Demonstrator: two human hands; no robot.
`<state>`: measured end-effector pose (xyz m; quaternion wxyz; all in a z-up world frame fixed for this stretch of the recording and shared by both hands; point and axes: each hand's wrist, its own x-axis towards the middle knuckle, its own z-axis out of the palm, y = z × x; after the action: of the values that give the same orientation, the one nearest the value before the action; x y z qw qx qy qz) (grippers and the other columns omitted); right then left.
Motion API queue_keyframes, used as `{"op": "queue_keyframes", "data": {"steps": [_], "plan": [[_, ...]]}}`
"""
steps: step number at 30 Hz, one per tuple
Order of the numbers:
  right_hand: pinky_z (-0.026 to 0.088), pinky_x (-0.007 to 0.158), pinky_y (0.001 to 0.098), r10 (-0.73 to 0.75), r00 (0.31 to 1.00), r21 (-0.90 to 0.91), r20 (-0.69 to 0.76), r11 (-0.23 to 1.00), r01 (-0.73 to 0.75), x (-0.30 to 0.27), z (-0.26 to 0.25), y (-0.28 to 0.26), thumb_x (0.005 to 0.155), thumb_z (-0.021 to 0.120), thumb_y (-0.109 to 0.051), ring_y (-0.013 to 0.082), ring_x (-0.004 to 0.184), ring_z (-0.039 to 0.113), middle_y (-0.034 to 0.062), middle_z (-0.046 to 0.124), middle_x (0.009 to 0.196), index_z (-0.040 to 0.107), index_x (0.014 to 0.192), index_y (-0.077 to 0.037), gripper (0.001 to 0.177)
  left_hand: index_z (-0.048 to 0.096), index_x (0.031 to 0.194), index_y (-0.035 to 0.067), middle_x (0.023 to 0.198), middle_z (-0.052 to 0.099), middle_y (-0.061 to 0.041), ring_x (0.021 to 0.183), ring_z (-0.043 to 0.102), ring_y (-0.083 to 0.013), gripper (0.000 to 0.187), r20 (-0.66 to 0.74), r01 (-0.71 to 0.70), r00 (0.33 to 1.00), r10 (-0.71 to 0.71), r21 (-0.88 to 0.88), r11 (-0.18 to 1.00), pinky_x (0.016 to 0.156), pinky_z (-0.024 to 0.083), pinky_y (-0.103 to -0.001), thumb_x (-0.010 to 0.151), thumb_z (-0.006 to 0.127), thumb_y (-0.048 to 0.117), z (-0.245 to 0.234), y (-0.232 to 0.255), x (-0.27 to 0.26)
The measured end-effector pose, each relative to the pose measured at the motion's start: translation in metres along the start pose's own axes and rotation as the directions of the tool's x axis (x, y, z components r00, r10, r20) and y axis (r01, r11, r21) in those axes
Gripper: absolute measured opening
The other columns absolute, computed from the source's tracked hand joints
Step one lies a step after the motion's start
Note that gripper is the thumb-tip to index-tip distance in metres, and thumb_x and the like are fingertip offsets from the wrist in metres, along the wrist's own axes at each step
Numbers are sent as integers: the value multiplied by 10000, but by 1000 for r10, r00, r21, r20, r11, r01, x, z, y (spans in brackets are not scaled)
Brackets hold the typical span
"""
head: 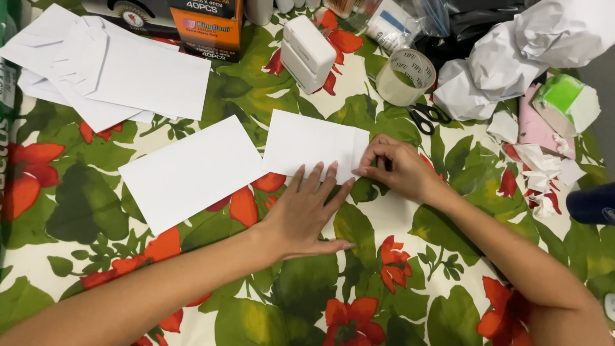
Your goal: Folding rectangular pieces of white paper into small envelopes on a table.
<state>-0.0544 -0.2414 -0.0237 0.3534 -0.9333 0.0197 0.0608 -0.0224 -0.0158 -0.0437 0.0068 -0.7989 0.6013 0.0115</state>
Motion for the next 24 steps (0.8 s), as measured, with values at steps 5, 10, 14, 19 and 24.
{"op": "queue_keyframes", "data": {"steps": [5,10,14,19,24], "plan": [[452,555,292,-9,1000,18,8,1000,8,1,1,7,790,696,-141,174,627,566,56,597,881,671,800,-81,65,294,1425,92,1367,359,-240,1275,338,-410,909,-61,10,998,-12,-30,999,1001,289,-556,799,132,731,9,3,0],[480,624,347,-123,991,-28,-55,992,122,-15,-2,-1,850,611,-125,252,757,622,108,597,1063,628,1057,-94,209,296,1424,83,1361,355,-250,1267,340,-425,911,-123,25,992,-34,-71,997,990,288,-576,797,162,730,19,3,1],[378,896,497,-322,945,-413,-48,868,275,-45,7,-2,806,468,-34,371,1123,464,158,388,1351,590,1216,-188,455,300,1421,71,1353,359,-261,1260,340,-441,916,-147,17,989,-31,-95,995,979,284,-592,788,188,723,21,4,2],[225,990,577,-307,952,-561,-16,791,245,-58,15,-2,737,399,-17,376,1293,286,160,224,1489,532,1298,-263,627,297,1420,57,1350,362,-267,1258,341,-448,920,-148,12,989,-25,-93,996,970,286,-600,789,203,721,20,5,2],[162,978,636,-268,963,-609,4,763,215,-59,17,-16,752,405,-62,374,1314,257,188,195,1496,493,1327,-256,613,309,1414,48,1350,367,-273,1257,343,-453,924,-130,20,991,-32,-89,996,964,292,-602,784,218,718,16,6,1]]}}
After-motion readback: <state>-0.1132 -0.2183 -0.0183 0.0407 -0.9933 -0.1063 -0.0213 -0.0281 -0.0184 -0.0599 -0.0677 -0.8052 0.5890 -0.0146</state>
